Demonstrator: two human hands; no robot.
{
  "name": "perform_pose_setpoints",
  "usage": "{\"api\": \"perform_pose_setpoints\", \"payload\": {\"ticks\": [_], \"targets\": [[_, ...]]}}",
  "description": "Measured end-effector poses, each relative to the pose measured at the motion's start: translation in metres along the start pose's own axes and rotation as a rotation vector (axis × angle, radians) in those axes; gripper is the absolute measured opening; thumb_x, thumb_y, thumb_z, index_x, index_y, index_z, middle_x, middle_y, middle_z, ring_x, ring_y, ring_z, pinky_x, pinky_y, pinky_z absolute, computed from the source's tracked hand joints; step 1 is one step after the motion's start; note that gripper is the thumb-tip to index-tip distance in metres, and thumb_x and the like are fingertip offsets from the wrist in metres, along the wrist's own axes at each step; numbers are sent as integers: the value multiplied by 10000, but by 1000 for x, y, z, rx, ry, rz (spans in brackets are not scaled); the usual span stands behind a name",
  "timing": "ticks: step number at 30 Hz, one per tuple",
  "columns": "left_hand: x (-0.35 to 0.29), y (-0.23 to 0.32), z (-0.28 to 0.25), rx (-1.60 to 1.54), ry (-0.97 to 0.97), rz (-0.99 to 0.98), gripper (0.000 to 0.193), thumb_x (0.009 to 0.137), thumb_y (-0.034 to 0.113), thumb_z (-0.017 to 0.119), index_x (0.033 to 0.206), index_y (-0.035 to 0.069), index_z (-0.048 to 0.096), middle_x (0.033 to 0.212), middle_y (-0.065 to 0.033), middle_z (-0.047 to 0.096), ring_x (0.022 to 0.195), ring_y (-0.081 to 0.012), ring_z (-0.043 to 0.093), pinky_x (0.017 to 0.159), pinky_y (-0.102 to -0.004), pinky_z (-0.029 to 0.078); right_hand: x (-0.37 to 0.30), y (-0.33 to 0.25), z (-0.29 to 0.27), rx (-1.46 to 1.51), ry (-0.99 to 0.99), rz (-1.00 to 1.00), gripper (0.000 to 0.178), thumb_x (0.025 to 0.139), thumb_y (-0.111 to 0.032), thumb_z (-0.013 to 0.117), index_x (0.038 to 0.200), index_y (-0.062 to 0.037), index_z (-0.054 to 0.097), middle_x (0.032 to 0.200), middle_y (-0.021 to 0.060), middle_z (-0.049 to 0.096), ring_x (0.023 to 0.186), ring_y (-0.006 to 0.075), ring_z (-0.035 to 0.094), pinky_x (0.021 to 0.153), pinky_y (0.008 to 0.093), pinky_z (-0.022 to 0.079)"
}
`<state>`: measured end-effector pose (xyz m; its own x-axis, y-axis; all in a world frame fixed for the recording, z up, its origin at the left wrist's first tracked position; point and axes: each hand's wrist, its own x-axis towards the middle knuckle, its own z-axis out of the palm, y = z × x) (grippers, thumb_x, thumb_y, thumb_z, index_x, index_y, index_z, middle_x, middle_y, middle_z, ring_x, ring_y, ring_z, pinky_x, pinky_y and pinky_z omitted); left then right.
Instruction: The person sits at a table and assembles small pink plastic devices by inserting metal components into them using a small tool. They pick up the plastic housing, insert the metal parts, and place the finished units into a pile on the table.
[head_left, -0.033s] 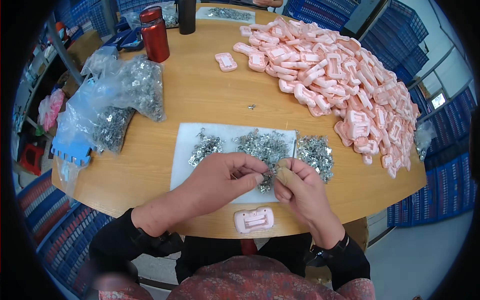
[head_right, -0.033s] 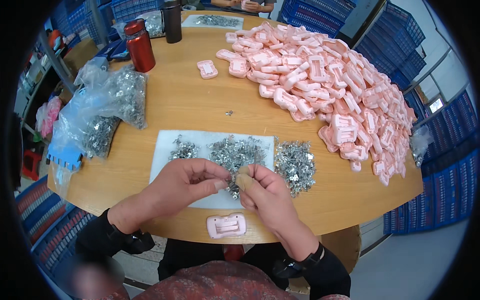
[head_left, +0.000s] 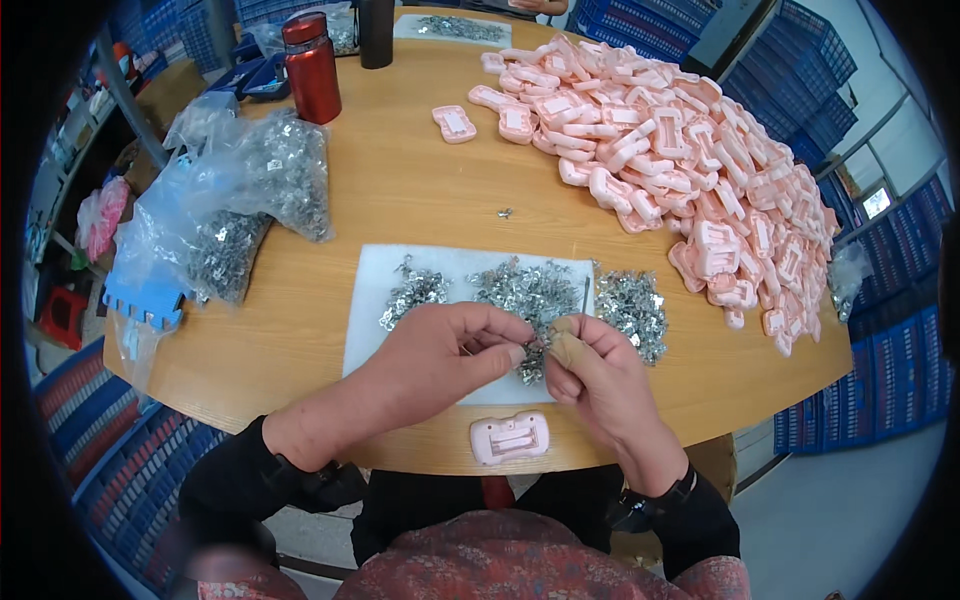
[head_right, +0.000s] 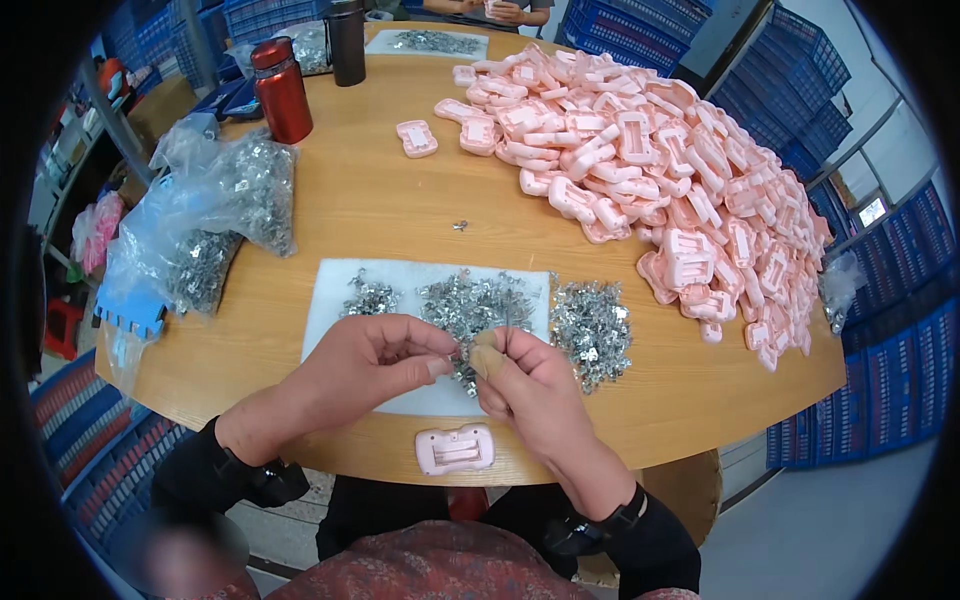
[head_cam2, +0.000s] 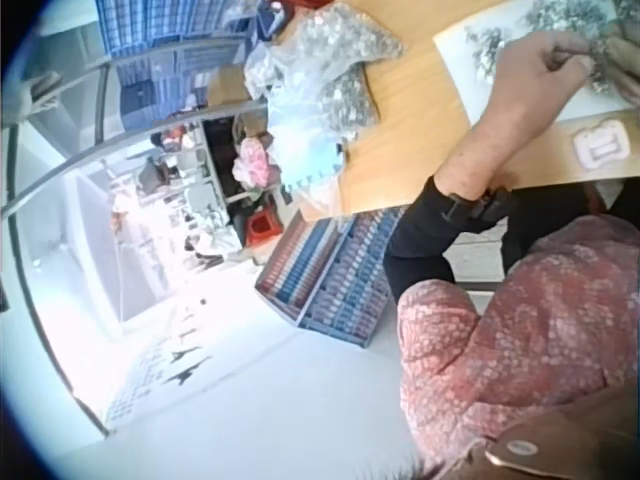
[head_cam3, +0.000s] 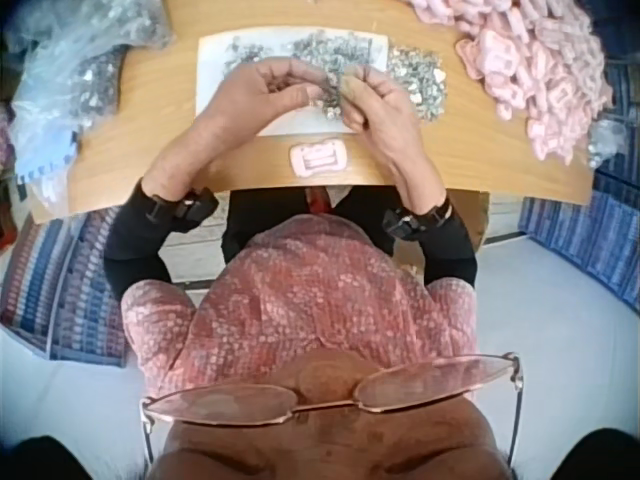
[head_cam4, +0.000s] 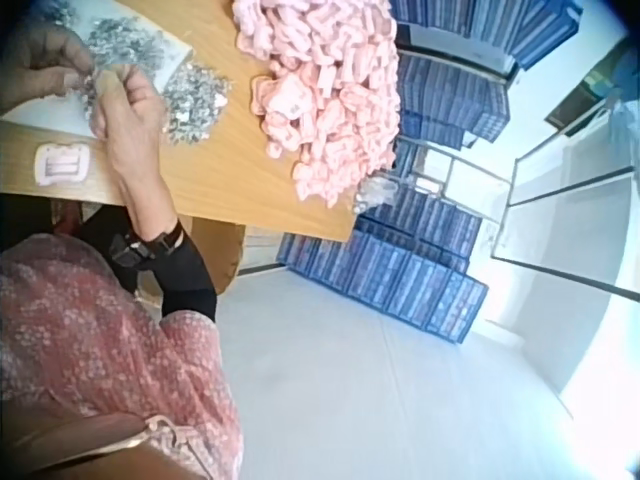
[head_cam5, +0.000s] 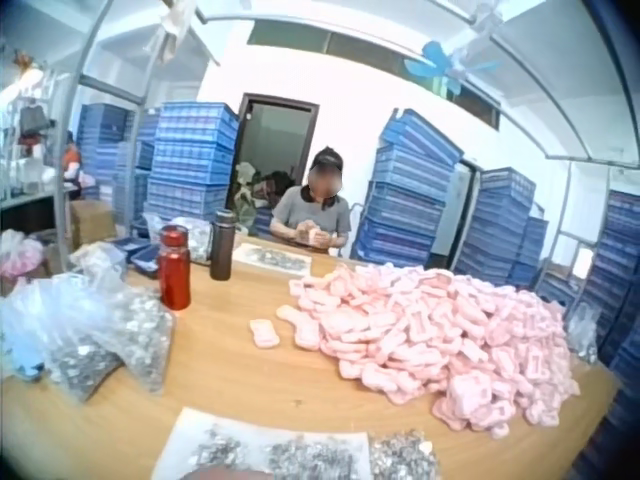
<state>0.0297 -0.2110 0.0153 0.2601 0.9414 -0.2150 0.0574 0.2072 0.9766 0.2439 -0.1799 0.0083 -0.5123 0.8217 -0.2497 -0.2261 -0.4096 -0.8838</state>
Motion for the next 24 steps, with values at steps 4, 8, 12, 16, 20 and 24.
{"api": "perform_pose_setpoints", "payload": {"ticks": [4, 8, 12, 16, 20, 24], "targets": [[-9, -3, -6, -51, 6, -10, 236, 946, 102, 678, 1144, -25, 665, 1016, -60, 721, 933, -75, 652, 823, -233, 529, 2, 7, 14, 22, 3, 18, 121, 991, -170, 616, 995, -52, 592, 680, -40, 491, 547, 49, 390, 504, 214, 297], [-18, -7, -11, -22, 25, 15, 222, 939, 139, 686, 1095, -19, 683, 950, -46, 726, 856, -71, 643, 762, -233, 519, 2, 12, 24, -63, 20, 34, 120, 980, -160, 629, 1006, -46, 600, 693, -40, 501, 558, 45, 411, 510, 208, 314], [-20, -5, -21, 188, 146, 83, 189, 920, 152, 702, 1029, -3, 703, 885, -37, 722, 788, -72, 637, 721, -246, 519, -7, 12, 31, -333, 154, -134, 152, 960, -112, 638, 1087, -35, 608, 789, -49, 549, 633, 33, 458, 559, 196, 370], [-21, 1, -68, 380, 421, 187, 168, 914, 159, 700, 986, 8, 707, 818, -30, 705, 757, -73, 629, 688, -258, 518, -30, 9, -8, -630, 251, -444, 164, 955, -32, 592, 1119, -19, 603, 944, -8, 589, 801, 47, 518, 694, 205, 431], [-21, 21, -146, 547, 727, 267, 182, 912, 181, 693, 964, 8, 717, 804, -30, 704, 744, -87, 628, 682, -270, 514, -56, 19, -87, -869, 459, -601, 124, 947, 5, 562, 1062, 15, 606, 952, 47, 601, 856, 117, 569, 769, 255, 478], [-16, 31, -249, 628, 1046, 300, 221, 896, 202, 698, 994, 6, 729, 828, -53, 725, 749, -104, 637, 696, -299, 515, -90, 44, -170, -1089, 609, -555, 110, 979, -36, 520, 1043, 14, 594, 922, 42, 582, 862, 116, 550, 783, 263, 468]]}}
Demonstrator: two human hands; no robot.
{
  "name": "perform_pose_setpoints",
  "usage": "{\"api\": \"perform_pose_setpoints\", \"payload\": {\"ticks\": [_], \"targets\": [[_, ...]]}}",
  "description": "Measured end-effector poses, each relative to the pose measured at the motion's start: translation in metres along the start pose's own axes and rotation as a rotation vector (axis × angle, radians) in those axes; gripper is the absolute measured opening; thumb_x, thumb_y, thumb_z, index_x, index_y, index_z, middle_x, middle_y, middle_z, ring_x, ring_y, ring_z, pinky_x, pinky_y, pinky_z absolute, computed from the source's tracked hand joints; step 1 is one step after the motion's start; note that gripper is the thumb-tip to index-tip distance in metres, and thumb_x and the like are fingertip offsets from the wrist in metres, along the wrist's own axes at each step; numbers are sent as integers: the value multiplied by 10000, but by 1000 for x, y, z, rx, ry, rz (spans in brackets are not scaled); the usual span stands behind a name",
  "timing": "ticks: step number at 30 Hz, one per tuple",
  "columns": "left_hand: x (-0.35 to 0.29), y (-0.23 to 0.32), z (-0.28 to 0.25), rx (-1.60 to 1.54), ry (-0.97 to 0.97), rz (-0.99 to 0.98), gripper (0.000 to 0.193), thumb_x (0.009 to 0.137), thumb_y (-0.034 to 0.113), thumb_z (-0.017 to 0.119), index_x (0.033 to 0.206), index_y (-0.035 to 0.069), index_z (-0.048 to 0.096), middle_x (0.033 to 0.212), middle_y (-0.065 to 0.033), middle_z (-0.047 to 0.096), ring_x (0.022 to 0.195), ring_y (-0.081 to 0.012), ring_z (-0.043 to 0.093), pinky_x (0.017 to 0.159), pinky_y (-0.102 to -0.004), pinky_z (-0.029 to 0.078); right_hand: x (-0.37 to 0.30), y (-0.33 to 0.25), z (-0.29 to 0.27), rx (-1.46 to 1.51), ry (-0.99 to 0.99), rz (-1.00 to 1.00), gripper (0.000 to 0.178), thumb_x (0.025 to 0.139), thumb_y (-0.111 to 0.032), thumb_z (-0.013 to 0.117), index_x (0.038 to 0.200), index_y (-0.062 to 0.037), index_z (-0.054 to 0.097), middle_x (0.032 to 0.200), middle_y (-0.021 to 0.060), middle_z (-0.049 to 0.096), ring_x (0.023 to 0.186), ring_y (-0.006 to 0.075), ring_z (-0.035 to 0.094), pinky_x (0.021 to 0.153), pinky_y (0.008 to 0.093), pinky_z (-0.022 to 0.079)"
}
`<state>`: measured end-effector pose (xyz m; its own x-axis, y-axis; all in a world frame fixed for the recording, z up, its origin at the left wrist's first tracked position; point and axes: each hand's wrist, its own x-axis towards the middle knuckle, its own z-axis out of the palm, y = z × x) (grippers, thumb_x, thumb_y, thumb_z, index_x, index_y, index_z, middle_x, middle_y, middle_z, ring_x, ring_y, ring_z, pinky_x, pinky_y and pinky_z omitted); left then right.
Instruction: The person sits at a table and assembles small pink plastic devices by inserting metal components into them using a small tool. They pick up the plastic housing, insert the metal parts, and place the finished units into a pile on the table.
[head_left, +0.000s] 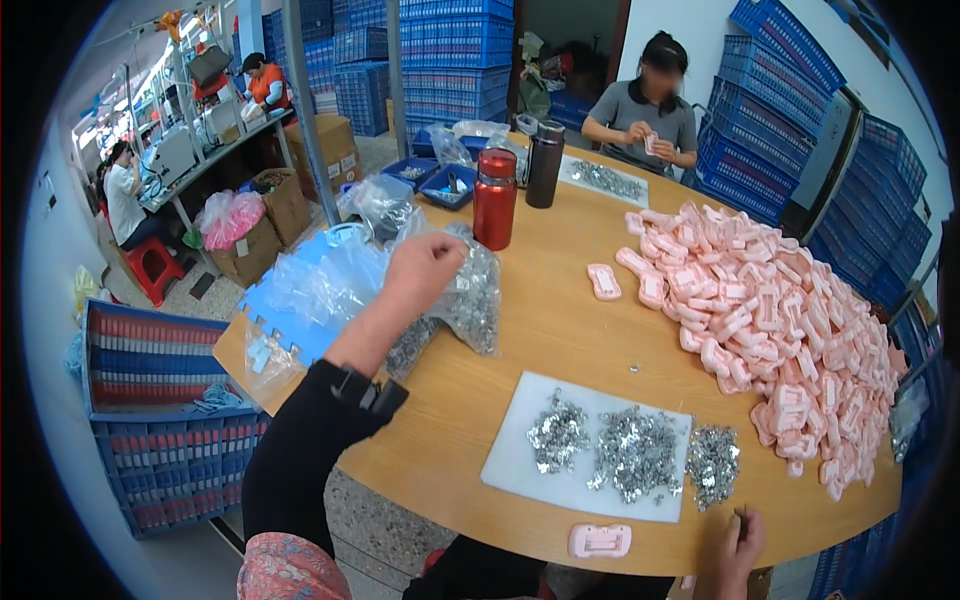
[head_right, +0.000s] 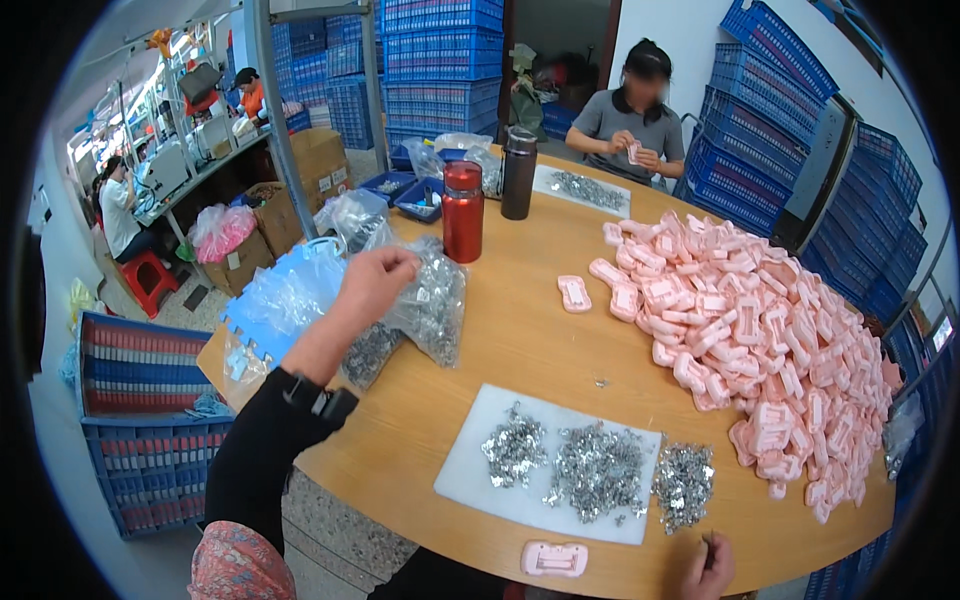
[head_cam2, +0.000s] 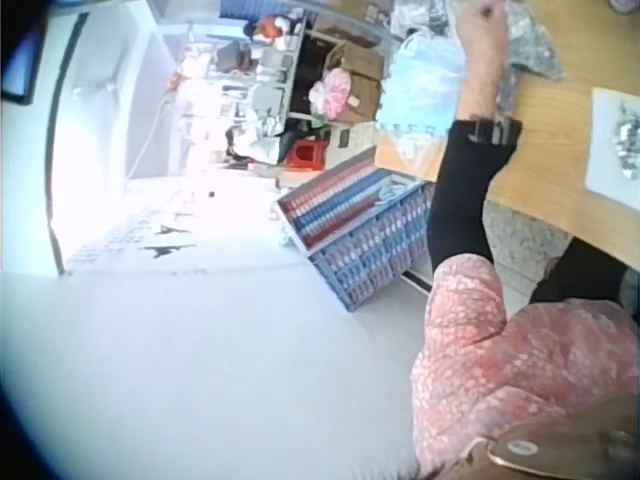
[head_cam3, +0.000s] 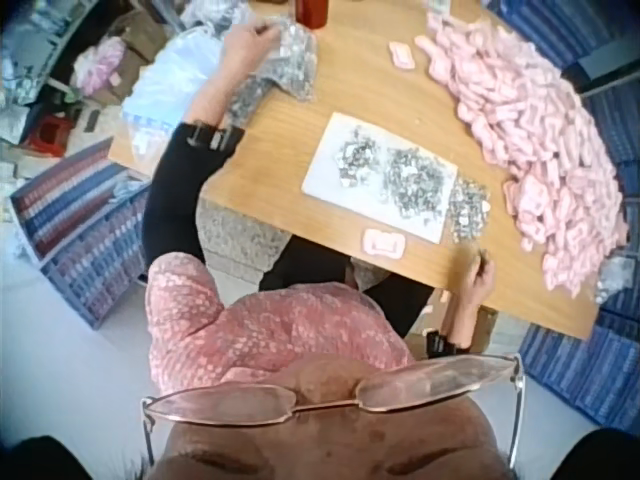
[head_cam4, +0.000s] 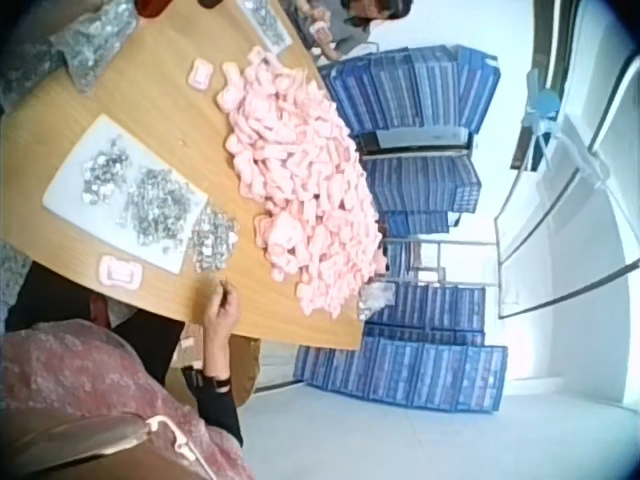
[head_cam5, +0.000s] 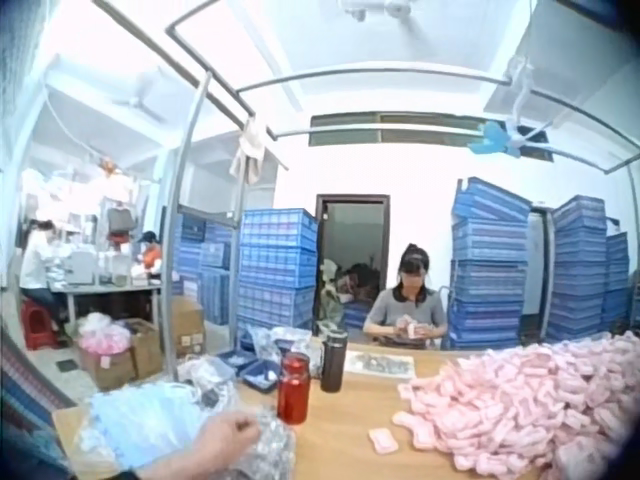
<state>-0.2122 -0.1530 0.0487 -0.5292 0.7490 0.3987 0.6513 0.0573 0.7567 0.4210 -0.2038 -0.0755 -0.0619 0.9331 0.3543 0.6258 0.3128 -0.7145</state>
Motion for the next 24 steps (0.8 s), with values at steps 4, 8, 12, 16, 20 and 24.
{"api": "perform_pose_setpoints", "payload": {"ticks": [4, 8, 12, 16, 20, 24], "targets": [[81, -37, -14, 188, 107, -13, 230, 869, 250, 672, 938, 46, 755, 858, -140, 731, 795, -264, 692, 727, -366, 538, -17, -18, -13, -343, 8, 104, 201, 984, -168, 615, 1084, -7, 683, 1037, 160, 716, 931, 306, 677, 859, 384, 532], [141, -54, -6, 407, 100, -20, 246, 862, 271, 644, 922, 68, 768, 906, -188, 726, 869, -365, 695, 779, -426, 554, -16, -23, -6, -493, 40, 62, 196, 987, -157, 602, 1086, -9, 684, 1024, 160, 714, 920, 295, 676, 844, 366, 534], [189, -75, 9, 641, 35, -48, 233, 849, 251, 635, 929, 82, 775, 961, -186, 727, 928, -369, 693, 828, -456, 553, -16, -26, 4, -510, 76, 115, 211, 997, -167, 593, 1102, -2, 673, 1032, 166, 709, 913, 285, 672, 833, 369, 537], [250, -101, 8, 804, 28, 117, 221, 840, 188, 604, 931, 77, 773, 1008, -185, 724, 957, -377, 686, 855, -456, 550, -14, -29, 7, -493, 31, 102, 227, 1003, -171, 591, 1117, 11, 661, 1031, 176, 701, 905, 285, 667, 829, 364, 541], [280, -115, 14, 726, 136, 209, 231, 840, 151, 571, 928, 70, 768, 1007, -180, 723, 976, -372, 681, 874, -447, 543, -12, -33, 7, -528, 10, 42, 220, 995, -159, 601, 1116, 14, 664, 1029, 183, 700, 901, 288, 668, 833, 364, 545], [278, -96, 1, 573, 340, 325, 292, 890, 294, 574, 1053, 127, 749, 985, -137, 737, 920, -346, 695, 836, -417, 547, -19, -23, 4, -484, 33, 84, 215, 986, -154, 613, 1115, 8, 673, 1036, 189, 701, 909, 308, 671, 852, 371, 549]]}}
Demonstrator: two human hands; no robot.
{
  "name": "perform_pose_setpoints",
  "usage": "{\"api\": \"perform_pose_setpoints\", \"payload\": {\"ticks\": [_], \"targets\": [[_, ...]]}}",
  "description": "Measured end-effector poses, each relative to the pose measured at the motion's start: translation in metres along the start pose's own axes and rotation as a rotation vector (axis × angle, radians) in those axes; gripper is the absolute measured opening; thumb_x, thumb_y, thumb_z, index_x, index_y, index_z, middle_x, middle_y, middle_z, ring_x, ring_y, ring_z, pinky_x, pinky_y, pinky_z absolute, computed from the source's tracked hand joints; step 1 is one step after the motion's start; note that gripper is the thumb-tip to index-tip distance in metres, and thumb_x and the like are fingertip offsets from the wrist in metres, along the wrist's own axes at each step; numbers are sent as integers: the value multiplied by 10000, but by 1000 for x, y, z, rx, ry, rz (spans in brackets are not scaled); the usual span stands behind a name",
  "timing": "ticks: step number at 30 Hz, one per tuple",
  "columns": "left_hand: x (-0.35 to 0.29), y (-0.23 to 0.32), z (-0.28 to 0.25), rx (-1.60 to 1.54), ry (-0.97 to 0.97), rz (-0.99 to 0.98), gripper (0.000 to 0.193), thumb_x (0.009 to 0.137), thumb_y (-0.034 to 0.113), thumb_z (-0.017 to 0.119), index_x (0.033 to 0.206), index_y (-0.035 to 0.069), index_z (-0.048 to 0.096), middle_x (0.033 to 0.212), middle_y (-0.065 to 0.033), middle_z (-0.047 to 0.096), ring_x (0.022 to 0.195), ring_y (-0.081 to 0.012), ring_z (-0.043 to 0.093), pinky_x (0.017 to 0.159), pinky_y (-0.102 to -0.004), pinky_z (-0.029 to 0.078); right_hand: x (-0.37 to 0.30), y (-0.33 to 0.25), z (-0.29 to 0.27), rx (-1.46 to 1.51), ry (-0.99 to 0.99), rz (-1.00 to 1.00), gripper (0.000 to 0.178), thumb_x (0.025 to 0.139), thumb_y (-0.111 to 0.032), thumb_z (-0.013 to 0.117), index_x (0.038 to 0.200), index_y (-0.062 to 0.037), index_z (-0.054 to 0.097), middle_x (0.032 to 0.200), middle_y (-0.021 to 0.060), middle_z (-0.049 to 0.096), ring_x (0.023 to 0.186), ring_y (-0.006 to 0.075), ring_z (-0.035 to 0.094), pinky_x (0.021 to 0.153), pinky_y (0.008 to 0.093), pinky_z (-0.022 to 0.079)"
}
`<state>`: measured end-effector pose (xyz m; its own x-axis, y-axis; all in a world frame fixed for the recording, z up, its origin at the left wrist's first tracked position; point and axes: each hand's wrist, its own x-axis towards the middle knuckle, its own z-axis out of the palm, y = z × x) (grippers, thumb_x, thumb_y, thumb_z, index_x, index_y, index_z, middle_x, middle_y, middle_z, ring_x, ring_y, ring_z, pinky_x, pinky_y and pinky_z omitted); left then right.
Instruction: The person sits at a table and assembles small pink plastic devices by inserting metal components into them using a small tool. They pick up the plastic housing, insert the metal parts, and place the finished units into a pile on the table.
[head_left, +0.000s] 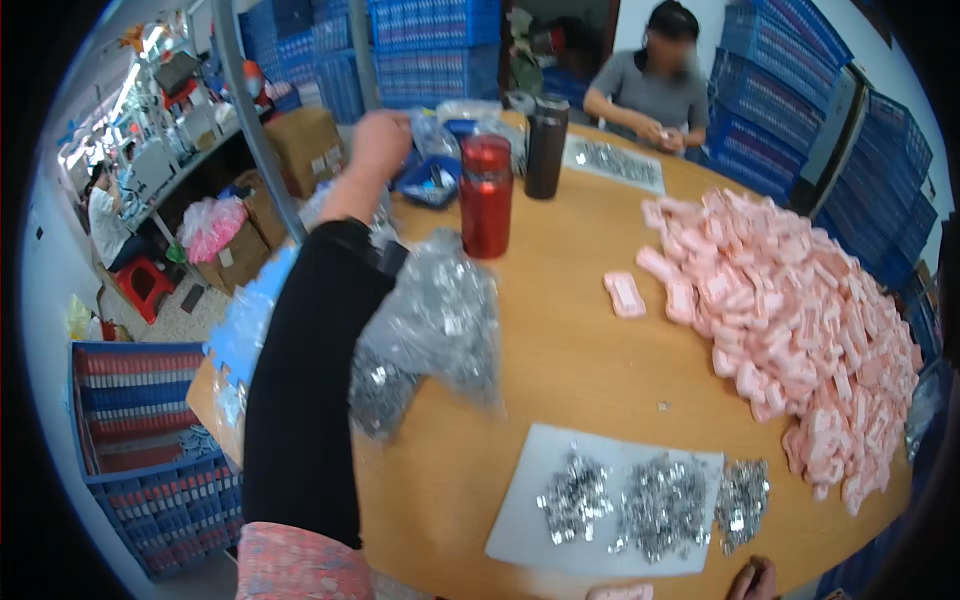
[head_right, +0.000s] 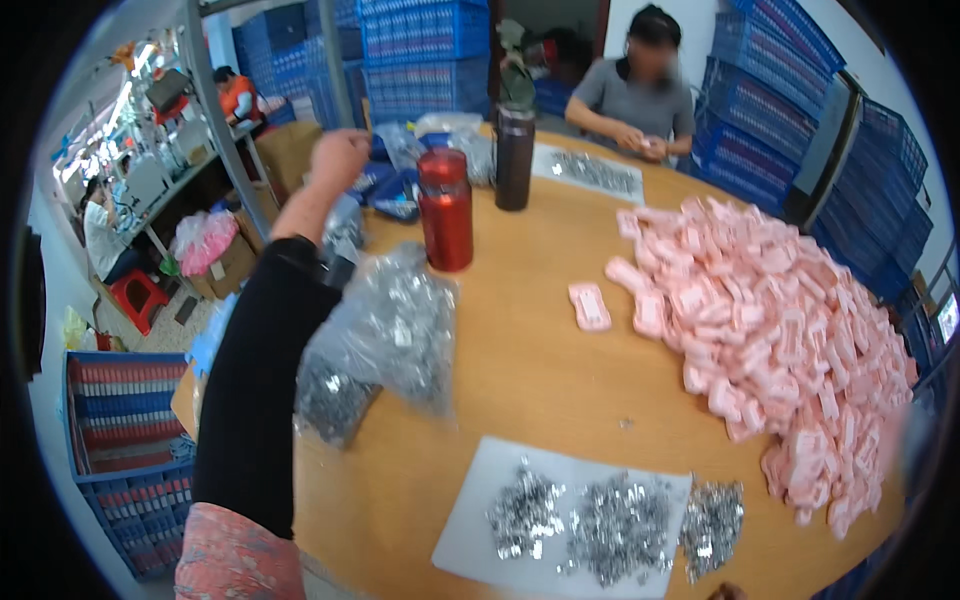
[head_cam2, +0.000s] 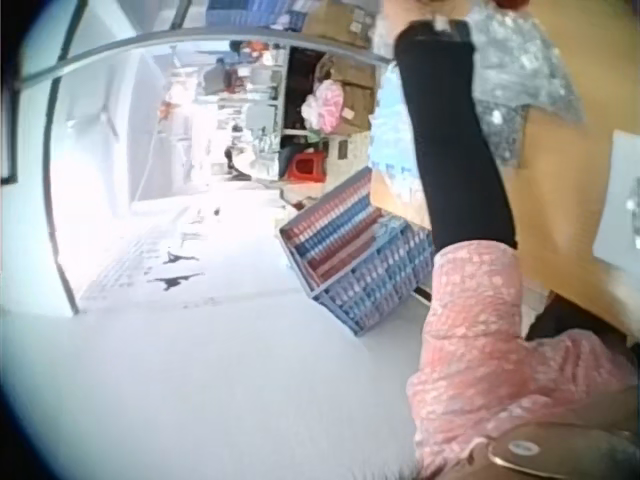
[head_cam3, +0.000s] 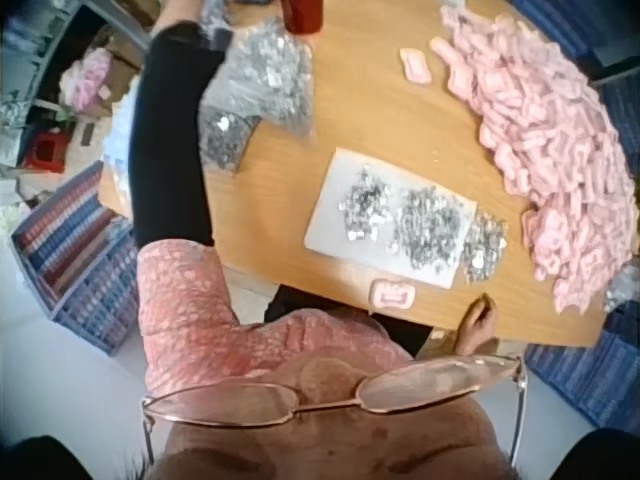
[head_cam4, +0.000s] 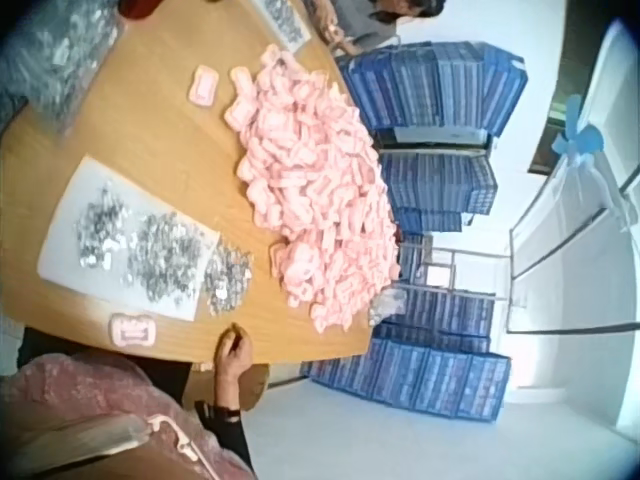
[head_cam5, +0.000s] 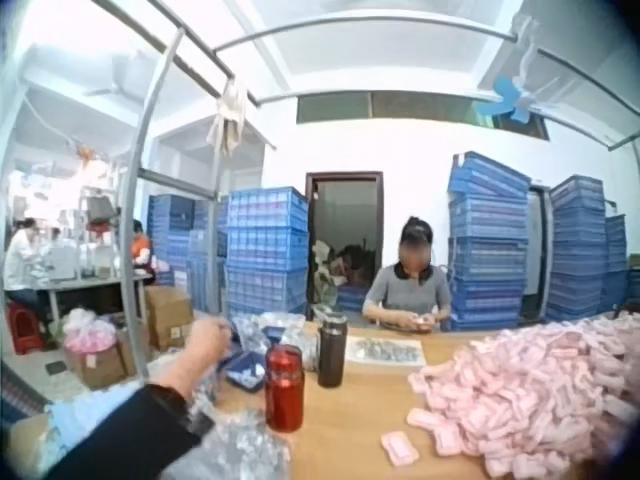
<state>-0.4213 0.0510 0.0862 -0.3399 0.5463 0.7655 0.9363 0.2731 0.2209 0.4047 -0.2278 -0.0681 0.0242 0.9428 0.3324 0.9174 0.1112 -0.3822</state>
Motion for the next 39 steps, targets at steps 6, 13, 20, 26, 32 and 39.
{"api": "perform_pose_setpoints", "payload": {"ticks": [6, 13, 20, 26, 32, 39], "targets": [[-41, 39, -96, -568, -310, -151, 298, 925, 326, 680, 1074, 76, 740, 886, 18, 684, 803, -82, 612, 711, -256, 493, 4, 25, 21, 96, 17, -29, 185, 978, -70, 551, 1100, 53, 614, 969, 118, 654, 867, 173, 615, 799, 300, 513], [-229, 240, -185, -659, -911, 94, 99, 899, 109, 713, 951, 25, 716, 835, 3, 686, 764, -73, 620, 710, -253, 506, -9, 33, 18, 218, 117, 56, 189, 968, -37, 550, 1127, 48, 607, 977, 102, 655, 863, 153, 629, 781, 272, 519], [-340, 279, -218, -726, -947, 521, 134, 778, 70, 769, 888, 71, 692, 781, -82, 631, 752, -291, 629, 674, -381, 527, -5, 29, 20, 256, 111, 11, 176, 958, -33, 569, 1108, 44, 617, 949, 101, 649, 805, 146, 611, 716, 273, 513], [-356, 280, -193, -688, -776, 490, 280, 782, 106, 775, 1028, 47, 654, 1006, -137, 601, 948, -341, 596, 796, -431, 511, -6, 29, 19, 246, 137, -5, 175, 962, -42, 565, 1103, 49, 616, 938, 105, 649, 786, 149, 613, 707, 269, 514], [-343, 283, -168, -364, -822, 389, 513, 881, 245, 695, 1310, 10, 542, 1339, -217, 511, 1277, -427, 452, 1075, -484, 384, -6, 32, 20, 258, 146, 2, 178, 965, -46, 559, 1104, 49, 617, 944, 112, 652, 802, 153, 620, 716, 273, 520], [-355, 274, -166, -201, -998, 569, 639, 951, 361, 598, 1484, 63, 407, 1575, -226, 290, 1488, -432, 194, 1176, -586, 217, -5, 30, 20, 239, 148, -13, 183, 964, -49, 559, 1109, 47, 618, 939, 110, 653, 794, 154, 623, 712, 271, 516]]}}
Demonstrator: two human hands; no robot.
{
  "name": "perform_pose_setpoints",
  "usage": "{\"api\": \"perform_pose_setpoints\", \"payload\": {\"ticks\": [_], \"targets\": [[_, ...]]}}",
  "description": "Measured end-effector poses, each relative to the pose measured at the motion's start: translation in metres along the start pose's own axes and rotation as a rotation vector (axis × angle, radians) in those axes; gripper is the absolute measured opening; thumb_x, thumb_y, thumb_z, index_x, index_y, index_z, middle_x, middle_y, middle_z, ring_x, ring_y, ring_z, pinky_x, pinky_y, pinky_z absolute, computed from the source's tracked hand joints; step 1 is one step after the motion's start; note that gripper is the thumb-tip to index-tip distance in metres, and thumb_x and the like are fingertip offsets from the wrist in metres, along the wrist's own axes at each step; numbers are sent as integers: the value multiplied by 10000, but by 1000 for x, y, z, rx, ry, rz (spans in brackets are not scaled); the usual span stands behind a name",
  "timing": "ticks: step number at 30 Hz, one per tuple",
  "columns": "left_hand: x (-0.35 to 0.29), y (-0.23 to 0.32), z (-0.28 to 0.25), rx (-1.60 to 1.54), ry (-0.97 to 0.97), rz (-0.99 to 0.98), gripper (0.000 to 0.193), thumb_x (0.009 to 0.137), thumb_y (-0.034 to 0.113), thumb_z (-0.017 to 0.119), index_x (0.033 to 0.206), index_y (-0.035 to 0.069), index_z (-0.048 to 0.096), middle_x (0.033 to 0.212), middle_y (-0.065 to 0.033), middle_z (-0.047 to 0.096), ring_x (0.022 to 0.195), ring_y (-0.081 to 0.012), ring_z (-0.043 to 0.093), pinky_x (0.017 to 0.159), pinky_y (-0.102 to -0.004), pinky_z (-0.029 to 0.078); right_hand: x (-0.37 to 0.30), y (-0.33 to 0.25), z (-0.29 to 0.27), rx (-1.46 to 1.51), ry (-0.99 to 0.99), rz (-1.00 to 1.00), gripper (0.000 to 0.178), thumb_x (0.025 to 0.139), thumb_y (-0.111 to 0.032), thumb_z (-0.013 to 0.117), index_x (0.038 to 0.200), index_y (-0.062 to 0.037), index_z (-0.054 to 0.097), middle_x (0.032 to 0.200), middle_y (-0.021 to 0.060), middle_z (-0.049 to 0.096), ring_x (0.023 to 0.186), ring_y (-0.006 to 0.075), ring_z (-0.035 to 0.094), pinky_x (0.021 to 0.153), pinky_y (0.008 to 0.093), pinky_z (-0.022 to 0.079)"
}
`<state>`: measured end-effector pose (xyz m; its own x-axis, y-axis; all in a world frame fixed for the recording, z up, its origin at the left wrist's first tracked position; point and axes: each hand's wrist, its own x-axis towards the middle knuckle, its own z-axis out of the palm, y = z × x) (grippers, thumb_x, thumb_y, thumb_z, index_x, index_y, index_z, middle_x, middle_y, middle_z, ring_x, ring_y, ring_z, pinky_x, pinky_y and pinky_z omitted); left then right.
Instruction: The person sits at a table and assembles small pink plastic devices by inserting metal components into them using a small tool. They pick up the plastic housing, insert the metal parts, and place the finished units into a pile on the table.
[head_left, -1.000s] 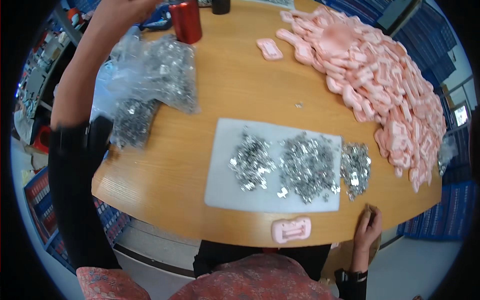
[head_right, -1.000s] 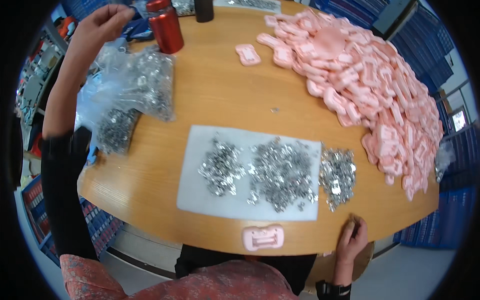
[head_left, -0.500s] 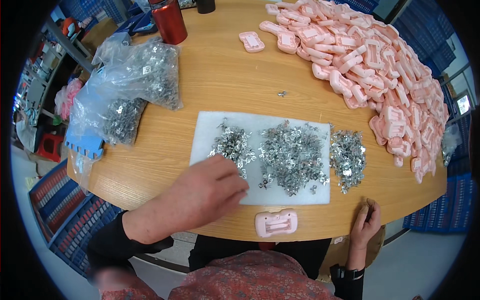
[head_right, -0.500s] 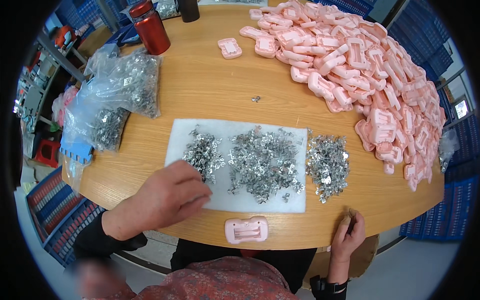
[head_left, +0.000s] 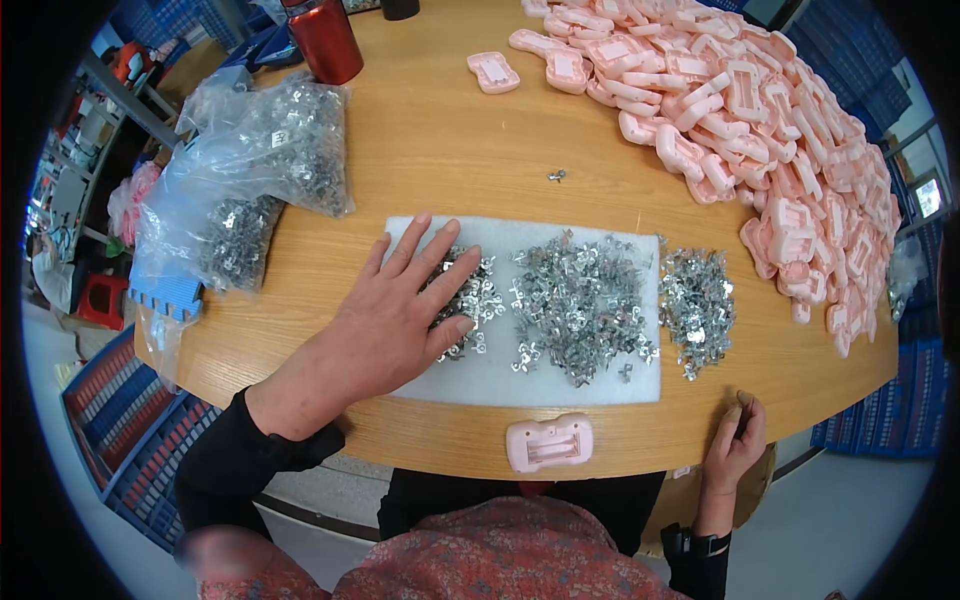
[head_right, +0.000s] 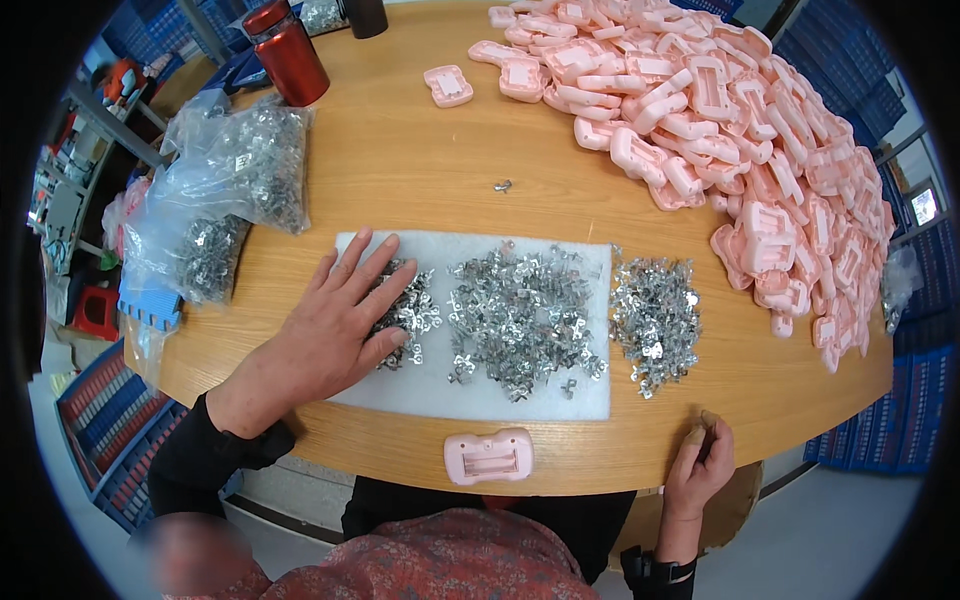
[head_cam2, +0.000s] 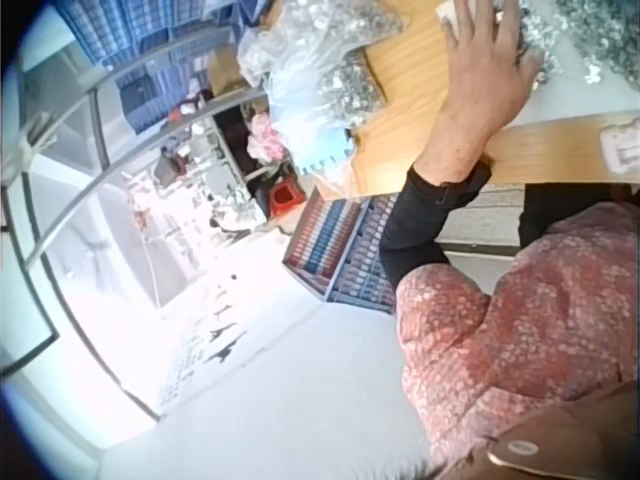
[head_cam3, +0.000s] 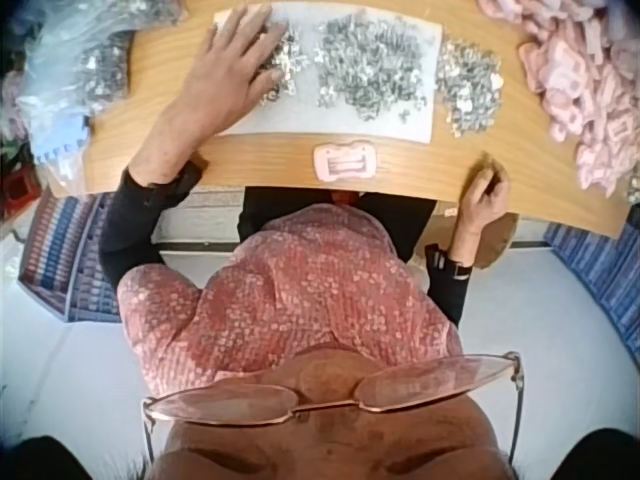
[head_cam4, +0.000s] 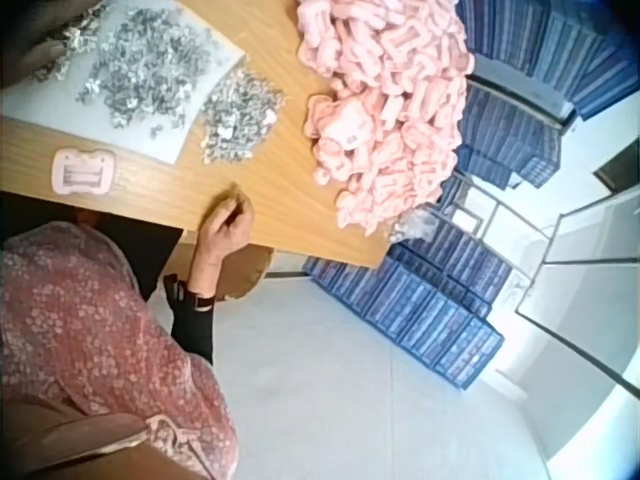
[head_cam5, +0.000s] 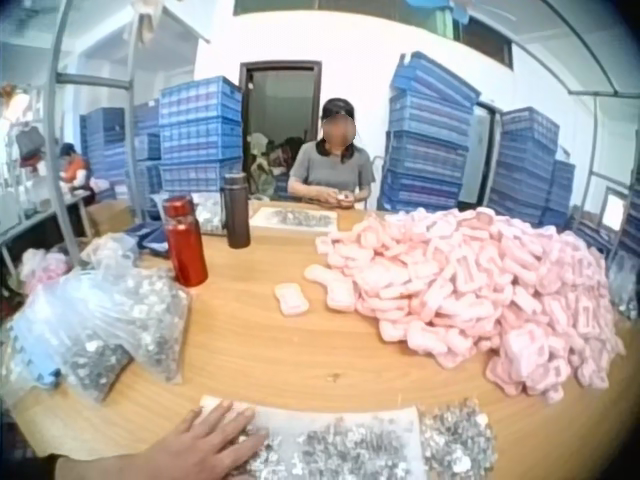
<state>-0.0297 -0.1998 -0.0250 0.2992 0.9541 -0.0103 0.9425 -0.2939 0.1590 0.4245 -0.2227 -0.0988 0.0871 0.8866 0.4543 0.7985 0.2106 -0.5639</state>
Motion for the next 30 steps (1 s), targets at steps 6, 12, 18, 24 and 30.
{"api": "perform_pose_setpoints", "payload": {"ticks": [6, 12, 18, 24, 30], "targets": [[-18, 0, -6, 13, -63, 21, 625, 960, 346, 590, 1504, 109, 395, 1596, -216, 247, 1491, -453, 159, 1175, -584, 207, -2, 0, 0, 7, 1, 28, 178, 966, -47, 555, 1105, 47, 614, 932, 92, 651, 788, 133, 609, 704, 256, 505], [-12, -11, -1, -161, 171, 33, 463, 895, 185, 665, 1331, 84, 547, 1447, -198, 431, 1380, -443, 338, 1111, -522, 330, -2, 0, 0, 25, -2, 22, 180, 972, -48, 548, 1108, 53, 609, 949, 92, 653, 808, 127, 607, 728, 258, 510], [11, -13, -9, -306, 294, 117, 208, 743, 35, 764, 932, 80, 691, 1070, -102, 597, 1078, -338, 534, 907, -431, 465, -2, -2, 1, 17, 7, 32, 186, 979, -40, 534, 1119, 58, 607, 980, 102, 657, 845, 138, 616, 764, 265, 513], [21, -12, -6, -324, 283, 154, 174, 742, 66, 779, 893, 102, 702, 1048, -83, 596, 1044, -316, 538, 882, -412, 466, -7, 10, -5, 52, -90, 107, 244, 1003, -35, 501, 1210, 80, 557, 1114, 116, 628, 1006, 166, 596, 908, 291, 479], [40, -12, -4, -351, 314, 165, 157, 762, 88, 785, 899, 104, 710, 1016, -67, 598, 1019, -293, 537, 872, -395, 465, -6, 9, -6, 46, -87, 78, 261, 995, -30, 493, 1218, 89, 556, 1116, 135, 641, 1019, 187, 607, 938, 313, 475]]}}
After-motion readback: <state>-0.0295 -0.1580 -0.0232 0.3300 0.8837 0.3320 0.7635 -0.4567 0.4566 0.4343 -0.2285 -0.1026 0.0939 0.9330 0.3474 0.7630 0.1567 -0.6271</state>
